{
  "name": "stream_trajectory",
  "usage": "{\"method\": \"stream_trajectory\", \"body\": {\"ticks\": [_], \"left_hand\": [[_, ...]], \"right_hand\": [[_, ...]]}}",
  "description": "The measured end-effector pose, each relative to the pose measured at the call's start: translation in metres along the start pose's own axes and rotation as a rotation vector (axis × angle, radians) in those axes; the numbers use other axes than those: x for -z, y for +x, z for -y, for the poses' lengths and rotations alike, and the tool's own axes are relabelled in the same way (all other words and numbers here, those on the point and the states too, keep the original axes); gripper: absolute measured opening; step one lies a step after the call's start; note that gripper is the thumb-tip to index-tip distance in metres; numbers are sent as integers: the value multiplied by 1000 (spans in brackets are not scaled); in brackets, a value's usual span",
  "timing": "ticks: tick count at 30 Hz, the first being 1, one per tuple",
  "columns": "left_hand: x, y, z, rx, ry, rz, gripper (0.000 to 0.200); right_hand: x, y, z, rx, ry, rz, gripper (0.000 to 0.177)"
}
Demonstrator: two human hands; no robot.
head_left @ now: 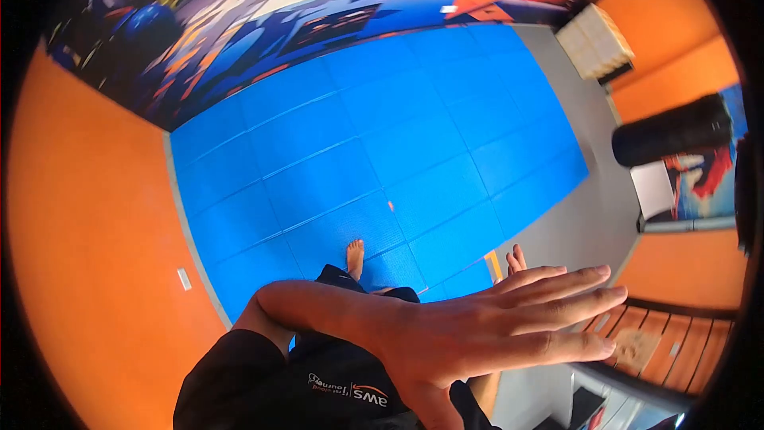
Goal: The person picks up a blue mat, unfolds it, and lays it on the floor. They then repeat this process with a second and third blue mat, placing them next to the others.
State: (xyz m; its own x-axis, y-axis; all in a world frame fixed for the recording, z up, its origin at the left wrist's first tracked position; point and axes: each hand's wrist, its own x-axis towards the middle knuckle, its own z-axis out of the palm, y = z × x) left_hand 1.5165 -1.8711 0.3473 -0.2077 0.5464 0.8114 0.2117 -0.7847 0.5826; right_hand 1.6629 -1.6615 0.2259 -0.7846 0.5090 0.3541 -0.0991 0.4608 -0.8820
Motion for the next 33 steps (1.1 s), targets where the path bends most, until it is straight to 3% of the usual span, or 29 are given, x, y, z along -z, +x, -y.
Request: {"method": "stream_trajectory", "body": {"ticks": [7,11,18,20,22,24,29,32,33], "left_hand": [[29,-1,1,45,146,-104,110],[35,12,20,-42,266,-106,114],[26,62,102,-348,537,-391,118],[30,67,103,-208,565,-339,116],[33,63,75,115,494,-244,115],[30,59,75,99,550,-305,116],[39,57,119,-370,863,-608,117],[50,44,82,-267,848,-597,110],[51,33,56,-129,803,-549,113]], "right_hand": [[-14,71,-18,87,73,100,61],[-22,108,-37,104,129,216,61],[-44,186,-71,122,255,499,61],[-54,203,-80,128,288,586,62],[-69,216,-85,132,324,680,62],[-85,225,-89,134,350,773,62],[-132,234,-89,162,385,966,62],[-168,234,-81,191,399,1067,63],[-181,234,-76,200,402,1097,63]]}}
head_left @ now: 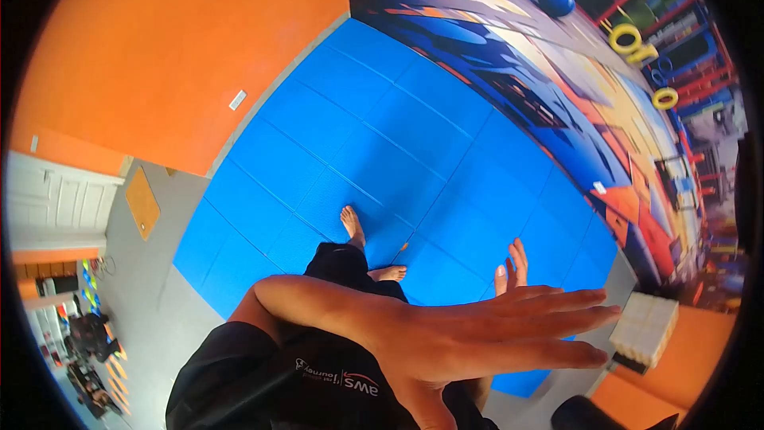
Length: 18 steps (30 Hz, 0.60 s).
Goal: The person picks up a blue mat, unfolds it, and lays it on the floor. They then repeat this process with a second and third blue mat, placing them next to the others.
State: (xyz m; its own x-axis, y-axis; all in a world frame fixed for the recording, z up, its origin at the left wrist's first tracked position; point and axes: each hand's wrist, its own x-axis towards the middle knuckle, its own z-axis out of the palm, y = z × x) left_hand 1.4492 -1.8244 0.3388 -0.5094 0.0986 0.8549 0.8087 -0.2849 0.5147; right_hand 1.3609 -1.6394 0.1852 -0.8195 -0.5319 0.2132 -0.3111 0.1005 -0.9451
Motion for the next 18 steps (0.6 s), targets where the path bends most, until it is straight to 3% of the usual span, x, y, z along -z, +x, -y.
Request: {"method": "stream_trajectory", "body": {"ticks": [2,15,18], "left_hand": [[30,-5,-15,107,16,77,117],[175,-28,-67,42,270,-157,111],[203,-39,-75,138,315,-241,109]], "right_hand": [[-15,24,-4,9,8,57,63],[-149,149,-15,35,0,337,64],[-166,164,-24,9,-12,377,64]]}}
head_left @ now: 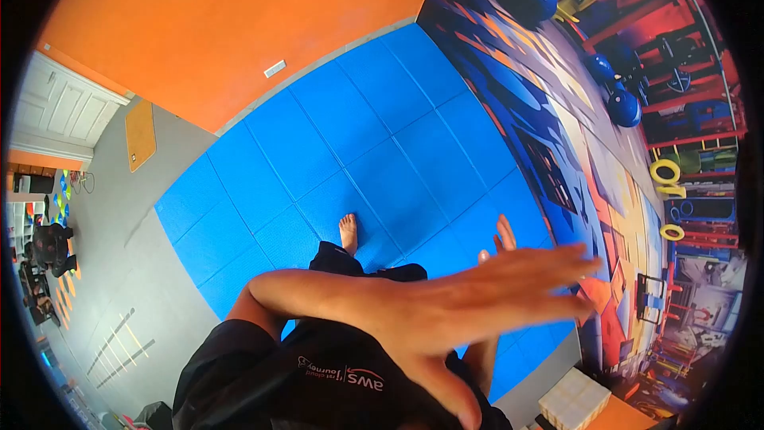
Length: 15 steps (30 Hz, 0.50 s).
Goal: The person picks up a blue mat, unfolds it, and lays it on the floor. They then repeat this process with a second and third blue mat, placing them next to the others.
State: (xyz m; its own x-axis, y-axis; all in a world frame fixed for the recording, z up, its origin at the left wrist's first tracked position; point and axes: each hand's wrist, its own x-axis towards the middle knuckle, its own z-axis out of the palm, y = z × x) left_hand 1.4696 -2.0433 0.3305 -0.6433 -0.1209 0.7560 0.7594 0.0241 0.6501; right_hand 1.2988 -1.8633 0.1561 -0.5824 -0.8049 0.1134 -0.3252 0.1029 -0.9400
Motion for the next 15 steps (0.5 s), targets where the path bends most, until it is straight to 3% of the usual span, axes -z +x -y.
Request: {"method": "stream_trajectory", "body": {"ticks": [3,6,10,15], "left_hand": [[26,-26,18,190,142,-149,101],[56,-69,48,521,352,-320,96],[73,-154,98,1001,207,-777,72],[63,-227,142,1143,374,-1144,74]], "right_hand": [[-6,32,26,24,-49,94,65],[-7,66,49,78,-140,188,68],[16,93,19,40,-38,191,67],[61,134,-15,3,30,258,63]]}}
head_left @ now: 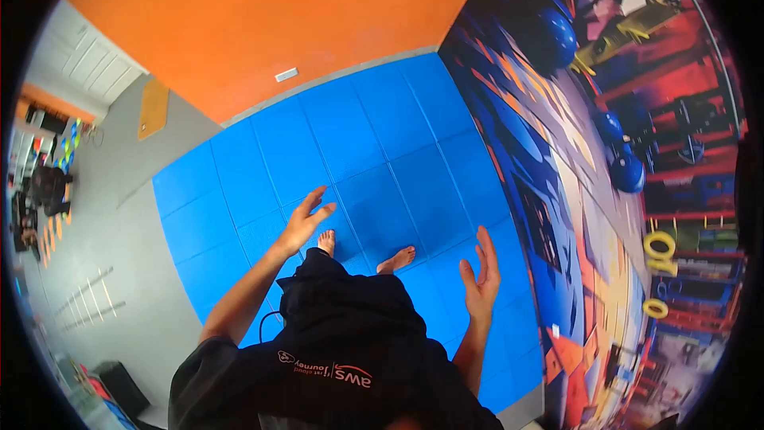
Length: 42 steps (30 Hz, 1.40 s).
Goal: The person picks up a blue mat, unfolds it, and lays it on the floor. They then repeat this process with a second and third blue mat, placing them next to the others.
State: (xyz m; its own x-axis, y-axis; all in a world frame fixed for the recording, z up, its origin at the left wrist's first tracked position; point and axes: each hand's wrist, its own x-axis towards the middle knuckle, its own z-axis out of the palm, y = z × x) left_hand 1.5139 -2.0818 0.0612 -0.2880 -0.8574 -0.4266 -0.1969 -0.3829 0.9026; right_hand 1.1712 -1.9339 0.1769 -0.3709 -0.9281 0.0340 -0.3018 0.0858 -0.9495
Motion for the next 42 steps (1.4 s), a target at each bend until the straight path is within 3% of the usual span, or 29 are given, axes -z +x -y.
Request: {"method": "stream_trajectory", "body": {"ticks": [1,8,16,22,32,42], "left_hand": [[-15,-7,3,59,-75,-152,74],[-63,-65,8,106,68,-381,72],[-64,-113,37,170,-26,-653,75],[-42,-115,55,176,48,-715,78],[-1,-114,98,221,-101,-812,77],[-1,-96,92,246,-137,-850,75]], "right_hand": [[18,19,-9,22,13,51,63],[48,78,-42,51,33,304,59],[4,132,-35,160,-19,600,58],[-54,136,-17,162,-16,677,58],[-138,137,-5,205,-192,803,57],[-142,145,-10,201,-204,892,56]]}}
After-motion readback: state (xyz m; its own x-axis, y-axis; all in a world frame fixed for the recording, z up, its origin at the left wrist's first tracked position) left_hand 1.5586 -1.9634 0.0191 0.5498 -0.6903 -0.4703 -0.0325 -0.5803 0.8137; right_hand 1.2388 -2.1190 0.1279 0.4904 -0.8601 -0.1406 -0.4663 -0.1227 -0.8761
